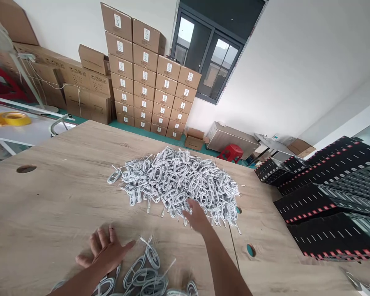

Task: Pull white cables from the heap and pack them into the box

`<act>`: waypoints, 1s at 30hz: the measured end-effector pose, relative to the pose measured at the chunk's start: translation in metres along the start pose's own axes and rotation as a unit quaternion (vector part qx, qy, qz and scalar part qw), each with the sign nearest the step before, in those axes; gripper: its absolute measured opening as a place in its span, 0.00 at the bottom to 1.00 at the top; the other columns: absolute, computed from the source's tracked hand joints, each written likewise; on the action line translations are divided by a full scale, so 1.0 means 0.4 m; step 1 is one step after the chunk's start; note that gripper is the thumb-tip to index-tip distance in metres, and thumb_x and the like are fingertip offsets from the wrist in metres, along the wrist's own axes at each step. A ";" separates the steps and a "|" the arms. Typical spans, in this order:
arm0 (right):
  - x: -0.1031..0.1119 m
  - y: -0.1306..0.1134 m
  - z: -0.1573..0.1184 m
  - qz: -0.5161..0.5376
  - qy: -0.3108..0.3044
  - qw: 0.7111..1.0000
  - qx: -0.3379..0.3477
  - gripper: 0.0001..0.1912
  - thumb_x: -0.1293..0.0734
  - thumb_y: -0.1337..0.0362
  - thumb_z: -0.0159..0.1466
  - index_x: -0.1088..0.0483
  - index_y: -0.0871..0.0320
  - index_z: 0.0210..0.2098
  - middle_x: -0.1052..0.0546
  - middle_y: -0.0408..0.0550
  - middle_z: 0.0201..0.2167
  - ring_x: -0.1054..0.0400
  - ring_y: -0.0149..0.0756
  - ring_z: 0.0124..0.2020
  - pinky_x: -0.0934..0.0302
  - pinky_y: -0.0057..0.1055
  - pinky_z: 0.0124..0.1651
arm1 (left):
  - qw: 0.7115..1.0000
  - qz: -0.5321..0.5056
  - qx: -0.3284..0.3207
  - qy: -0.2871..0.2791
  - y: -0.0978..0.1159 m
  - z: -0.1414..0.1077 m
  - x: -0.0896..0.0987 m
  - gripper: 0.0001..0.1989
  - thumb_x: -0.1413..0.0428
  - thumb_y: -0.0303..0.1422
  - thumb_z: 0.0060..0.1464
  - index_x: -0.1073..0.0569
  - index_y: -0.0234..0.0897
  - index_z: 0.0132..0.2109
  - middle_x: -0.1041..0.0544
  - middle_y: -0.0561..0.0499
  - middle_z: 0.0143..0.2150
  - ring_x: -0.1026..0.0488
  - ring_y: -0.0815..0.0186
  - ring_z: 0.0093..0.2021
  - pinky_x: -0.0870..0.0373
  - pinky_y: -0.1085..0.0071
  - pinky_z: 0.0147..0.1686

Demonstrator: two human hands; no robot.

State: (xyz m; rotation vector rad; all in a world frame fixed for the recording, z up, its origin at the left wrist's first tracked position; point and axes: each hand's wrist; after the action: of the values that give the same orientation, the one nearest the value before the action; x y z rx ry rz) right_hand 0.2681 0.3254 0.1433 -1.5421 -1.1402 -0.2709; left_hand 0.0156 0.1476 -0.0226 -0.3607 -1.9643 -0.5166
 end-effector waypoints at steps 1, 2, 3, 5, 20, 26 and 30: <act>0.008 -0.028 0.059 -0.020 0.072 0.997 -0.013 0.33 0.38 0.56 0.68 0.42 0.58 0.69 0.32 0.58 0.66 0.35 0.49 0.64 0.39 0.44 0.63 | 1.000 -0.002 -0.002 0.008 -0.002 0.002 -0.003 0.58 0.52 0.64 0.48 0.58 0.35 0.76 0.73 0.43 0.79 0.80 0.45 0.77 0.75 0.32 0.68; 0.015 -0.054 0.114 -0.044 0.133 0.990 -0.028 0.33 0.38 0.56 0.68 0.43 0.60 0.70 0.34 0.60 0.67 0.37 0.51 0.65 0.40 0.45 0.64 | 1.000 -0.002 -0.002 0.014 -0.003 0.003 -0.006 0.58 0.52 0.64 0.48 0.58 0.35 0.76 0.72 0.43 0.79 0.80 0.46 0.77 0.75 0.32 0.69; 0.019 -0.075 0.162 -0.071 0.178 0.981 -0.044 0.33 0.38 0.57 0.68 0.44 0.60 0.70 0.34 0.61 0.67 0.38 0.52 0.66 0.40 0.45 0.64 | 1.000 0.001 0.001 0.016 -0.004 0.004 -0.008 0.58 0.52 0.64 0.47 0.58 0.36 0.76 0.72 0.42 0.79 0.80 0.46 0.77 0.74 0.32 0.69; 0.025 -0.100 0.227 -0.116 0.217 0.967 -0.060 0.33 0.36 0.60 0.66 0.43 0.62 0.69 0.33 0.63 0.66 0.38 0.56 0.66 0.39 0.46 0.62 | 1.000 0.012 0.010 0.014 -0.005 0.002 -0.006 0.58 0.52 0.64 0.48 0.57 0.37 0.76 0.71 0.43 0.79 0.80 0.47 0.77 0.73 0.30 0.68; -0.128 0.045 0.171 -0.105 0.206 0.966 0.117 0.20 0.40 0.73 0.61 0.27 0.58 0.51 0.24 0.56 0.47 0.28 0.45 0.42 0.33 0.39 0.45 | 0.999 0.030 0.006 -0.008 0.007 -0.025 0.017 0.55 0.52 0.61 0.51 0.59 0.38 0.76 0.73 0.43 0.79 0.81 0.45 0.76 0.77 0.28 0.67; -0.150 -0.010 0.196 -0.304 0.156 0.931 0.128 0.24 0.35 0.78 0.58 0.27 0.56 0.51 0.24 0.54 0.46 0.29 0.46 0.48 0.38 0.39 0.51 | 0.998 0.047 0.011 -0.041 0.010 -0.032 0.039 0.55 0.53 0.62 0.52 0.62 0.38 0.76 0.75 0.44 0.78 0.78 0.45 0.77 0.77 0.32 0.68; -0.107 0.014 0.206 -0.283 0.171 0.928 0.173 0.14 0.33 0.75 0.57 0.26 0.54 0.40 0.24 0.51 0.47 0.32 0.46 0.51 0.41 0.40 0.52 | 0.999 0.044 0.011 -0.029 0.010 -0.038 0.043 0.56 0.52 0.62 0.51 0.61 0.38 0.76 0.74 0.44 0.78 0.80 0.45 0.77 0.76 0.30 0.68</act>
State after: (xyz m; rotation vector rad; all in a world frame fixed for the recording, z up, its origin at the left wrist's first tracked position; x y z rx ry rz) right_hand 0.2180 0.3748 0.0826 -0.7909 -1.2507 -0.6607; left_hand 0.0220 0.1439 -0.0004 -0.4513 -1.9986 -0.4326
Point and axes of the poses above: each hand's wrist, its own z-axis towards the middle knuckle, its own x-axis out of the back of the hand, y = z × x
